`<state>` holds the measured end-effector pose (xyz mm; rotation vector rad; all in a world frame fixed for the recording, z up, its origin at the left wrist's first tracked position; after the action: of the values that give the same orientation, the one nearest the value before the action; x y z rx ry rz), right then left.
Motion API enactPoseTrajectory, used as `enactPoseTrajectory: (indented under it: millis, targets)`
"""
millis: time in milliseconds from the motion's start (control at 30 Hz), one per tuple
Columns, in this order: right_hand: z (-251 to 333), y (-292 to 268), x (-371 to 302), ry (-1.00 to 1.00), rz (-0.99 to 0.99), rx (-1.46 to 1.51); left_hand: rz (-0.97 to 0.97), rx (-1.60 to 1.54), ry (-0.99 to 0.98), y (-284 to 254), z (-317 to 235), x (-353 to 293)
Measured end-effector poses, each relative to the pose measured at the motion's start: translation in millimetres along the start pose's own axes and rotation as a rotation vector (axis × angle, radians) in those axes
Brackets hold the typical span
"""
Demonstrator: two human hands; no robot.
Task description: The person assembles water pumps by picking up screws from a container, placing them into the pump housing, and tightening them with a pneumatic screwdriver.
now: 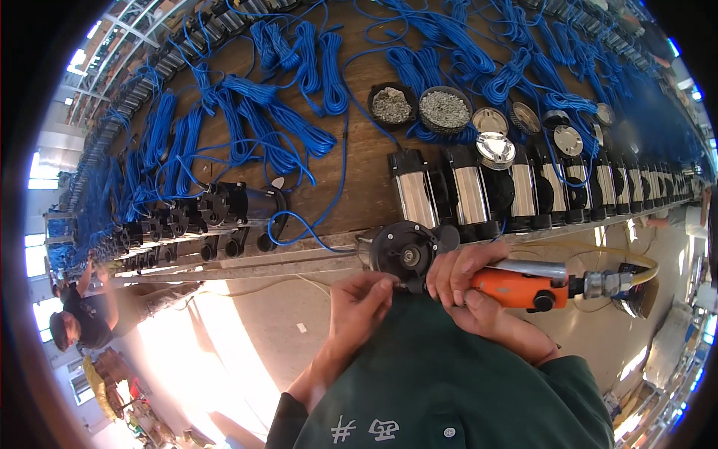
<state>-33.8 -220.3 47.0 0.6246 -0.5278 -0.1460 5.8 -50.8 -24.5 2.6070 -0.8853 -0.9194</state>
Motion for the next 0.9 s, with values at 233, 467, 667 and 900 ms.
enactPoseTrajectory:
  millis: [233, 467, 667, 900]
  targets:
    - [-31.6, -7.2, -0.6, 0.006, -0.030, -0.103, 0.017, 0.551, 0.234, -22.0, -2.6, 23.6]
    - [-37.6, 6.9, 2.4, 0.008, 0.069, -0.211, -0.026, 0.459, 0.299, -28.5, -0.8, 21.4]
    - [-40.9, 10.0, 8.6, 0.021, 0.179, -0.348, -0.046, 0.456, 0.268, -28.7, -2.8, 24.9]
    - [2.0, -4.8, 9.0, -0.233, 0.054, -0.260, 0.069, 0.357, 0.209, -31.0, -32.3, 40.2]
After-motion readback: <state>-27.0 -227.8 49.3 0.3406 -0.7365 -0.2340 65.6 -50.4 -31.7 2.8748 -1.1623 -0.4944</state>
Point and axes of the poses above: each hand's wrist, its own x-axis towards the middle knuckle, its own y-axis out of the palm, z = x × y, the point moved 5 cm from there along x, towards the middle knuckle, and after that the axes turned 7 degrees about z, right-handed, at the moved point
